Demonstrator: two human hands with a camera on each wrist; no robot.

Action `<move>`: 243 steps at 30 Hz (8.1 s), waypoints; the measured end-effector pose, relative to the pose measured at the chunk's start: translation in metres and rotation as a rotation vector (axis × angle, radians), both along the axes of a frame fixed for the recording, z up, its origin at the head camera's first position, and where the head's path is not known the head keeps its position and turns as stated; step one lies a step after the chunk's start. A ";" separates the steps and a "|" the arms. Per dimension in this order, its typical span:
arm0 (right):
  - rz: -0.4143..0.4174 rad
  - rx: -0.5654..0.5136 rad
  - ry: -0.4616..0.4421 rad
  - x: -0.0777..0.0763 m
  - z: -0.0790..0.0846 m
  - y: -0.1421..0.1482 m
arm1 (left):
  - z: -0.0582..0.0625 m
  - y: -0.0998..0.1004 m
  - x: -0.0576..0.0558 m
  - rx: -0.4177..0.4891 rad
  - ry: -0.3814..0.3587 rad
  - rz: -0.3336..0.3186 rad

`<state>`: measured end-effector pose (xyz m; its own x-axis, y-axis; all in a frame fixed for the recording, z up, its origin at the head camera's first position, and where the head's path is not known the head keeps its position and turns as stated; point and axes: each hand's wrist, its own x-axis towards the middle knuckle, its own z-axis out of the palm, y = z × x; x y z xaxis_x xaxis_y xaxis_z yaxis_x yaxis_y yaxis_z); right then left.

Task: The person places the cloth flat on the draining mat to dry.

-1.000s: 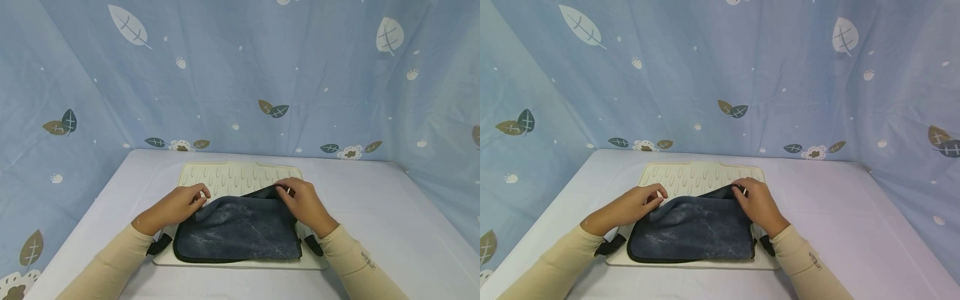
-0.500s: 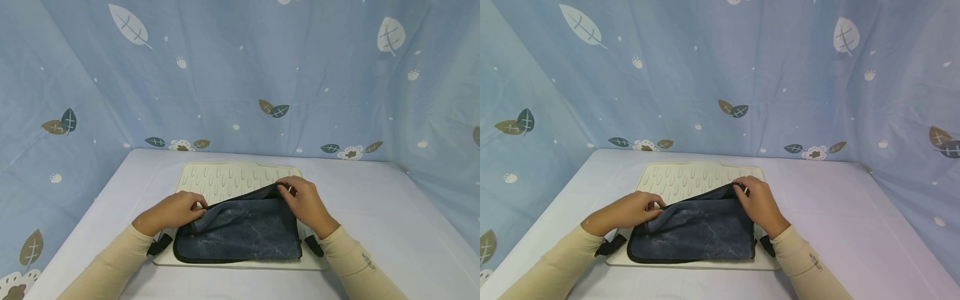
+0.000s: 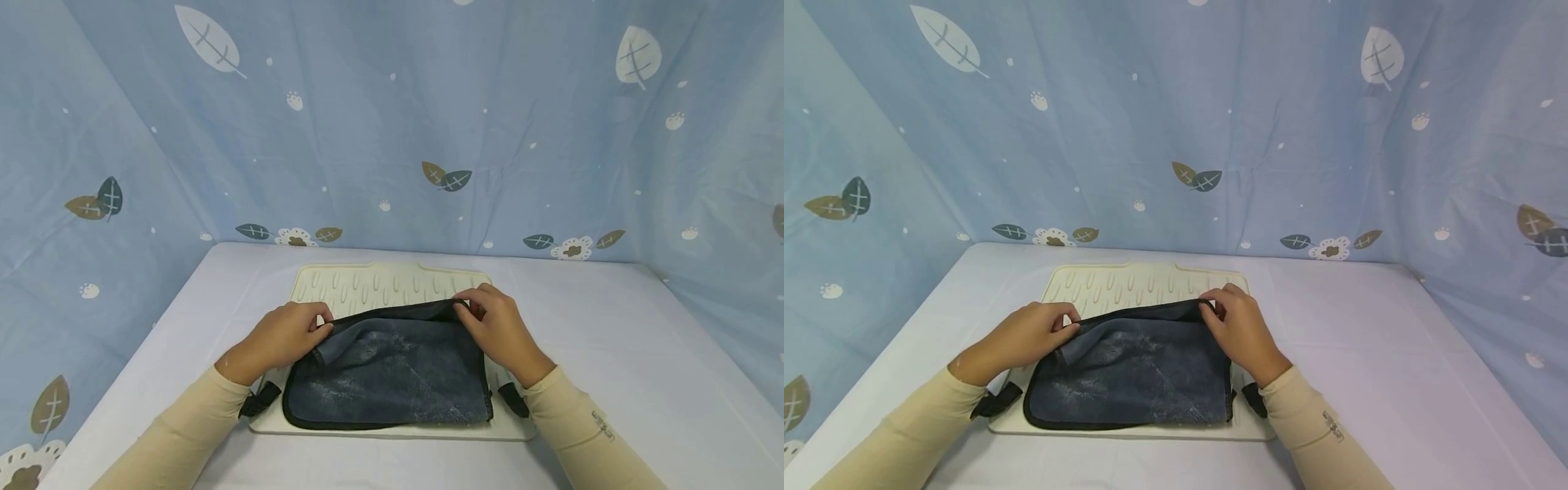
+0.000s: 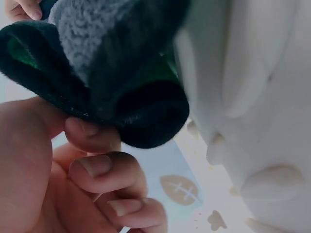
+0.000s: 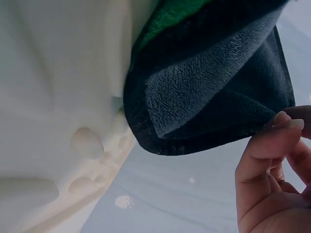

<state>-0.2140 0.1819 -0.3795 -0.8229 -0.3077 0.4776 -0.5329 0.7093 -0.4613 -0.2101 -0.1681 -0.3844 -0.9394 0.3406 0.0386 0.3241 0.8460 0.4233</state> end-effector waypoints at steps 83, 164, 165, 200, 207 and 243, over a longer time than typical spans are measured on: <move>0.120 0.268 -0.492 -0.049 -0.005 0.002 | 0.002 0.016 -0.068 -0.017 -0.083 0.006; 0.400 0.405 -0.445 0.069 0.008 -0.030 | 0.013 0.037 0.069 -0.242 0.006 -0.463; 0.403 0.413 -0.451 0.069 0.007 -0.030 | 0.013 0.037 0.069 -0.243 0.007 -0.464; 0.364 0.499 -0.304 0.069 0.003 -0.033 | 0.016 0.035 0.060 -0.029 -0.054 -0.368; 0.351 0.467 -0.283 0.070 0.012 -0.029 | 0.021 0.034 0.060 -0.045 -0.058 -0.373; 0.466 0.439 -0.490 0.071 0.011 -0.019 | 0.022 0.028 0.063 -0.145 -0.116 -0.474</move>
